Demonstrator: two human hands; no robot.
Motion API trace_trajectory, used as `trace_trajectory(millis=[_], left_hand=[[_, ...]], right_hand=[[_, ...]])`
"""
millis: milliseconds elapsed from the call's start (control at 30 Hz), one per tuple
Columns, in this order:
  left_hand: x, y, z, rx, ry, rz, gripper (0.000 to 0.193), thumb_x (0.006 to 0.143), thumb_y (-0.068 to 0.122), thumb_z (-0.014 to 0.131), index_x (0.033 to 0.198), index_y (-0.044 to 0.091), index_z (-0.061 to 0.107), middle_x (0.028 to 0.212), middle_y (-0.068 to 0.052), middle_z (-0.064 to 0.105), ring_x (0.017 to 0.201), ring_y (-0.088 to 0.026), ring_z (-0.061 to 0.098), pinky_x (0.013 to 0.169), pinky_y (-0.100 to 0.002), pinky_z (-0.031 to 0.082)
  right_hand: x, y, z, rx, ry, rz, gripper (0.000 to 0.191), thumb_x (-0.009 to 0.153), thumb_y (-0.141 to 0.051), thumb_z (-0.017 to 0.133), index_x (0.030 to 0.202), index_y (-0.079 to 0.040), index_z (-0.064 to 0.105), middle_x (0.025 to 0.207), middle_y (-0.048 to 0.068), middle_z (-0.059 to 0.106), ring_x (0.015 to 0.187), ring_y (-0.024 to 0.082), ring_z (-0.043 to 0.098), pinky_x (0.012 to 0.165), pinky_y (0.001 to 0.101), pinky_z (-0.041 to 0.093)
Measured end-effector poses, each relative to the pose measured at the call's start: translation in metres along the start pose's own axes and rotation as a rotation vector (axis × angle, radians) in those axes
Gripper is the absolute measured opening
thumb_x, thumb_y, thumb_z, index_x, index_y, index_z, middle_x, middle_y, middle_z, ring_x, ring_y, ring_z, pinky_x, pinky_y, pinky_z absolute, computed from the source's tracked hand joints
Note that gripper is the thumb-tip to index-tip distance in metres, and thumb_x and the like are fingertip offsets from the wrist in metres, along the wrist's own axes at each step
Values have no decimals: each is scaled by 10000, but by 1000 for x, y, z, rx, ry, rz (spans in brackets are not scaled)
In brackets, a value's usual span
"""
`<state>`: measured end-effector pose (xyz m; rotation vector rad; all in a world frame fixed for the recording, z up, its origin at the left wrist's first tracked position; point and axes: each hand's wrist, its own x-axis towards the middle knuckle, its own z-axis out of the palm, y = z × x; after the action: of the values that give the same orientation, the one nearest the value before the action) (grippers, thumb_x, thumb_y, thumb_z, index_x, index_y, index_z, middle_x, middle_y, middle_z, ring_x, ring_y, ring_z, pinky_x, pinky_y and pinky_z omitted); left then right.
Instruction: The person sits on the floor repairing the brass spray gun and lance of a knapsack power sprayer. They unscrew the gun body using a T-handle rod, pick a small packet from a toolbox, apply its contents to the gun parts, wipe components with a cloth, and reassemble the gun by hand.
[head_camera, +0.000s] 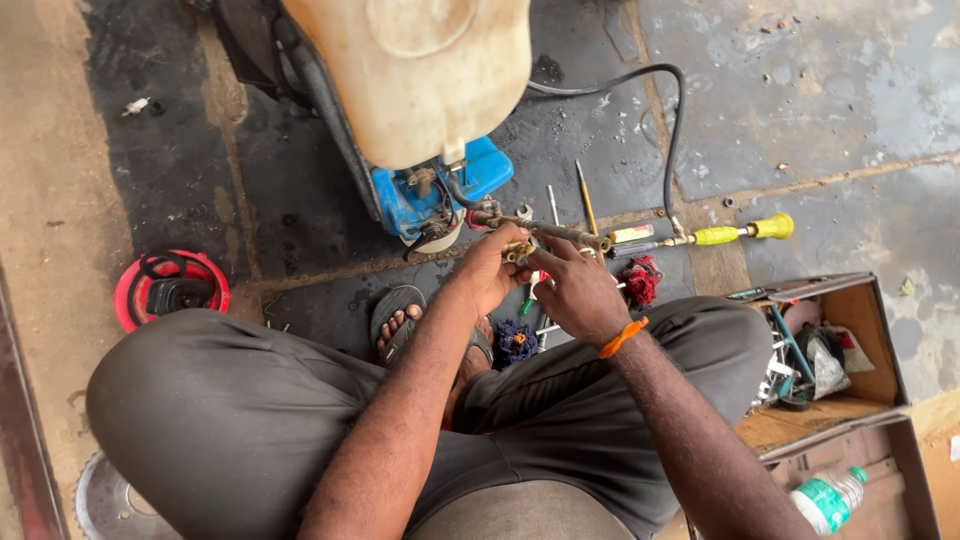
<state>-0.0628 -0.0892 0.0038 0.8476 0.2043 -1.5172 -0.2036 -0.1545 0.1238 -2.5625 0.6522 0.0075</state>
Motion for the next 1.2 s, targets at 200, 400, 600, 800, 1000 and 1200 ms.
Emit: trace_trajectory(millis=[200,400,600,800,1000,1200], left_hand=[[1,0,1,-51,-15,28,219,887,268,603,1011,87,606,896,-51,671,809,-212,680,755,-418,594],[-5,4,4,65,-18,-7,226,872,271,601,1003,88,615,890,-77,673,798,-238,684,751,-403,580],[0,1,-7,-20,-138,59,149,884,138,660,941,25,582,940,-97,629,867,-271,675,827,-458,603],[7,-3,-15,-44,-175,41,128,809,53,641,935,48,617,957,-92,637,900,-258,657,871,-454,594],[12,-7,-15,-67,-150,92,153,775,14,653,894,54,565,881,-67,599,831,-236,629,785,-459,604],[14,-10,-17,-2,-22,82,148,815,71,664,930,69,571,859,-54,586,762,-181,572,650,-359,492]], right_hand=[[-2,-3,8,-72,-40,53,394,788,-158,718,1174,-99,670,1495,124,514,1150,401,616,987,550,479],[4,5,14,17,-40,14,405,801,-164,725,1184,-55,654,1473,149,521,1250,413,579,948,513,523],[10,10,17,44,-66,10,381,805,-155,713,1170,-61,654,1485,130,535,1258,387,586,976,504,526],[8,8,13,64,-44,-31,466,798,-166,713,1248,-61,653,1469,158,522,1301,412,527,993,530,497],[6,7,15,28,26,-93,339,902,-268,725,1167,-58,700,1425,271,477,1298,462,487,967,560,477],[9,13,25,60,16,-54,223,962,-197,636,1125,-58,700,1490,203,505,1367,431,477,990,526,492]])
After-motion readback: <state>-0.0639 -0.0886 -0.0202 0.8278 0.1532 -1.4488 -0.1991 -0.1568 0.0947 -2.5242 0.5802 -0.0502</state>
